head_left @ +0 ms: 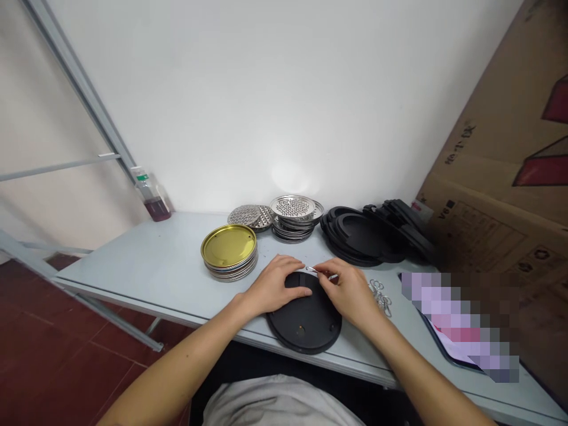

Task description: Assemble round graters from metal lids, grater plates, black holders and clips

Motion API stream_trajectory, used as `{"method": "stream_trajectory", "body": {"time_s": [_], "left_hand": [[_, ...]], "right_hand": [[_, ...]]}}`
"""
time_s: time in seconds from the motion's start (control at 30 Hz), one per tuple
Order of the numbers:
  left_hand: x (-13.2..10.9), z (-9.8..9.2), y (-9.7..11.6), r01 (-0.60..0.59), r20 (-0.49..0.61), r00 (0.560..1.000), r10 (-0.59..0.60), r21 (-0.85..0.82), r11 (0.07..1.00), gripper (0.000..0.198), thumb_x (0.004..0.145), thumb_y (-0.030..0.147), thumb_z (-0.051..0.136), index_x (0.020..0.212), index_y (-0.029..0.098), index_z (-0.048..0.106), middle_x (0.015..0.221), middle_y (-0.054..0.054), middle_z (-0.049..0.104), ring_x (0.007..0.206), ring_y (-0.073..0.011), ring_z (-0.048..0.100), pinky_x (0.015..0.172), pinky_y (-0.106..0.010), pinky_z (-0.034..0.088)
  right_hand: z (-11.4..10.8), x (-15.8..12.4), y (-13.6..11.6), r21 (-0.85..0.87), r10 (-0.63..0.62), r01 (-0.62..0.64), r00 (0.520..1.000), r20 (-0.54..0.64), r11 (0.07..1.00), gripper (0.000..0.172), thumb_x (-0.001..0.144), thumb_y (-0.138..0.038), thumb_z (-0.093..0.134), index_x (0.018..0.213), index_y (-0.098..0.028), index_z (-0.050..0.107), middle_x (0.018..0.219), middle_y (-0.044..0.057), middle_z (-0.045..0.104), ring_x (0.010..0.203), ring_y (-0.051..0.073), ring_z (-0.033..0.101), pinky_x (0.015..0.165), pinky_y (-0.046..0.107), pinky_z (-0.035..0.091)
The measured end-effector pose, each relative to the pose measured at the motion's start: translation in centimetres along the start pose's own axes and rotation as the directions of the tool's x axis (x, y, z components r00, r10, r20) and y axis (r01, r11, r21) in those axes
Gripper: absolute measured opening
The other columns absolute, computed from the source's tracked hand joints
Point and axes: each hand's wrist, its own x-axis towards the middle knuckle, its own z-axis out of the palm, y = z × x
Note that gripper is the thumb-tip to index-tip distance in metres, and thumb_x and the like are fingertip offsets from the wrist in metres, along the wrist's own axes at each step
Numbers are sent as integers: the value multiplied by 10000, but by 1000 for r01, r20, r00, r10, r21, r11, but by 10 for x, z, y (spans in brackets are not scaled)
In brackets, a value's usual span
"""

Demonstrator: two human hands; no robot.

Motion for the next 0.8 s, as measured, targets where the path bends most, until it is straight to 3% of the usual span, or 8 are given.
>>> {"method": "stream_trajectory", "body": {"time_s": [0.13,0.27,0.57,0.8], "left_hand": [[0,-4,2,129,-140,982,-130,-13,992,287,863,242,709,1145,196,689,1073,-67,723,1023,-224,639,940,-363,493],[-1,-3,5,211,-148,964,-222,-85,974,249,874,135,640,1105,196,711,992,-42,739,811,-164,668,794,-290,526],[4,10,2,188,-188,958,-215,-152,970,237,870,65,585,959,207,752,972,-12,774,898,-164,708,816,-255,528],[2,13,2,188,-206,959,-193,-45,981,235,865,63,586,953,204,751,949,-18,772,849,-167,696,785,-266,521]], "right_hand": [[7,1,3,9,-54,54,998,19,999,243,861,-135,531,933,-201,754,916,60,740,799,202,684,734,319,508],[11,5,5,34,-71,70,997,40,997,214,859,-135,557,926,-199,750,915,56,754,803,199,687,772,322,509],[18,8,8,28,-58,57,997,50,998,185,836,-142,586,876,-223,747,866,29,769,791,205,698,760,327,511],[22,6,12,9,-87,87,995,50,996,204,827,-100,584,880,-214,745,893,45,768,848,222,700,784,340,512]]}}
